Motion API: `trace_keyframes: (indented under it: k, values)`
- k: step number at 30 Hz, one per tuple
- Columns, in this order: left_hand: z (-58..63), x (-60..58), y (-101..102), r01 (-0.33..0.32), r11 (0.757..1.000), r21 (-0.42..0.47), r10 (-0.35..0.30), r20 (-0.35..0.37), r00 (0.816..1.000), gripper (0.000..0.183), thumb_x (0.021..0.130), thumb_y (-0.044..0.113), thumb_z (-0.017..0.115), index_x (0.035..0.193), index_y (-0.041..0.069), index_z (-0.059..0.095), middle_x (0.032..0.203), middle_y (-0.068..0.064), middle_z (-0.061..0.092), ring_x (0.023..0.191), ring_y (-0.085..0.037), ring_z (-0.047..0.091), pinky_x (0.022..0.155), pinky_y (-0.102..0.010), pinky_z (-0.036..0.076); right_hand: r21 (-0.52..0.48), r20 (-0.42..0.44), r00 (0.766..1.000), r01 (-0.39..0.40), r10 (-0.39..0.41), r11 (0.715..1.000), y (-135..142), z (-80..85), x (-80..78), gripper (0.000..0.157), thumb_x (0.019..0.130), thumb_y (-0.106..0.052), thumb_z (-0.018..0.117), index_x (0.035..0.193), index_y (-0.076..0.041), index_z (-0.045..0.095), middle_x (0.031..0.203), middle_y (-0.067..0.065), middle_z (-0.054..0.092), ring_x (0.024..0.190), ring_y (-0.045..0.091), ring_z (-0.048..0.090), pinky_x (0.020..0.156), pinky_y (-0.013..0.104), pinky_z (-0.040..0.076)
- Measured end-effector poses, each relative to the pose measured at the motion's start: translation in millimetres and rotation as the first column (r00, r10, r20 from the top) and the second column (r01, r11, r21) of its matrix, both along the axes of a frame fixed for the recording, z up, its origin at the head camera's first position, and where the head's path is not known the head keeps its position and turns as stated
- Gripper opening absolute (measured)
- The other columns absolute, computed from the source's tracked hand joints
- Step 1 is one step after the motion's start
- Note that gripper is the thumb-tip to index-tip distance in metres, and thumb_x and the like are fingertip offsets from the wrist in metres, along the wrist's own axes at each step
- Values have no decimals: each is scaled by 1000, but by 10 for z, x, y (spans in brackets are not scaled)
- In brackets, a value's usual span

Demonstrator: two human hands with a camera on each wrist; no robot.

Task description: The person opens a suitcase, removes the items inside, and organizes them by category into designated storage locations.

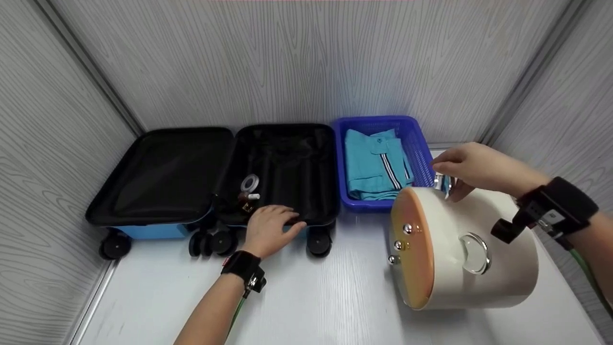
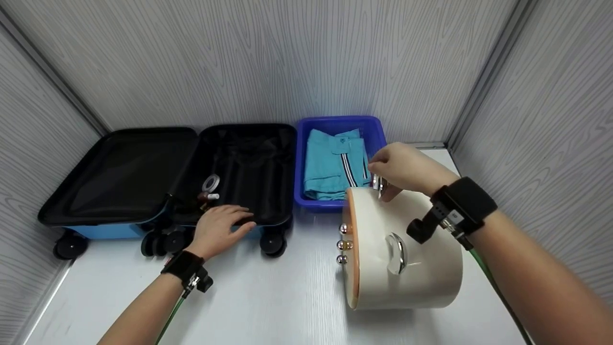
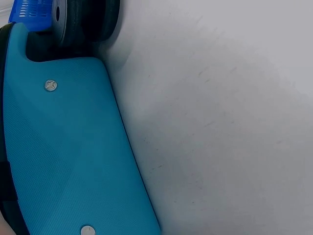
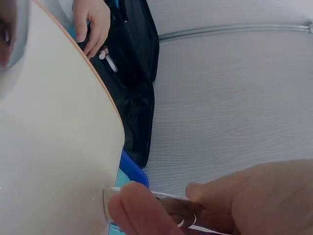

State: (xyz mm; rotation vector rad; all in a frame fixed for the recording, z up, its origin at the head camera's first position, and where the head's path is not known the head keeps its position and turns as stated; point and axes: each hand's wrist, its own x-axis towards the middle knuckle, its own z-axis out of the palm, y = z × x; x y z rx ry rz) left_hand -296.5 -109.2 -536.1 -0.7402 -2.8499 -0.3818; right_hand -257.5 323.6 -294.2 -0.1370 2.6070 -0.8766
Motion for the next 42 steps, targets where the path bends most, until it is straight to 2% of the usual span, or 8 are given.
trace_keyframes:
  k: [5,8,12,15,20,25,31,42]
  values:
    - [-22,-1,4,7,1000,3,-7,-6,1000,66,101,73,39,130,25,73,136,2,67,130,-23,57,115,-45,38,-67,36,999,17,-15,998,135,17,84,63,111,-39,47,155,6,38,112,23,73,82,28,77,80,36,62]
    - [-30,1,3,10,1000,0,-10,-10,1000,67,101,74,38,131,25,73,136,2,67,130,-23,57,115,-44,39,-15,-10,999,-51,51,999,212,38,165,60,111,-33,49,156,5,37,115,20,73,93,28,75,81,37,61]
    - [-31,11,-7,14,1000,-3,-14,-15,1000,66,101,73,38,131,25,73,136,2,67,130,-23,58,115,-44,39,150,-106,966,-219,236,964,347,68,311,56,105,-23,63,152,3,47,137,21,64,123,38,62,99,53,53]
    - [-24,20,-23,15,1000,4,-15,-18,1000,65,101,72,40,131,25,73,136,2,67,130,-24,58,114,-44,39,246,-106,947,-270,303,931,455,77,407,70,95,-28,77,153,0,48,150,24,52,138,46,47,106,66,41]
    - [-14,24,-47,11,1000,11,-11,-16,1000,64,101,72,41,131,25,73,137,2,67,130,-24,57,115,-45,39,276,-38,955,-272,294,922,508,22,492,100,77,-34,91,155,2,41,156,28,43,143,51,37,111,70,32]
    - [-5,25,-51,9,1000,15,-9,-3,1000,65,101,72,40,132,25,72,137,1,66,131,-24,57,115,-44,38,308,-36,928,-343,371,887,436,-56,498,113,66,-35,95,153,10,39,156,31,41,144,52,35,114,68,30]
    - [45,12,-51,9,1000,23,-10,29,1000,62,101,70,45,134,25,71,135,0,67,130,-24,57,116,-45,38,291,2,946,-312,325,904,418,-115,543,111,66,-35,94,155,3,40,155,23,47,139,40,45,111,63,37]
    - [83,15,-64,20,998,53,-23,57,998,61,101,69,47,135,24,71,135,1,68,130,-24,58,117,-46,36,302,-22,948,-296,317,906,542,-92,594,112,66,-39,95,155,5,41,156,25,45,141,43,44,111,63,36]
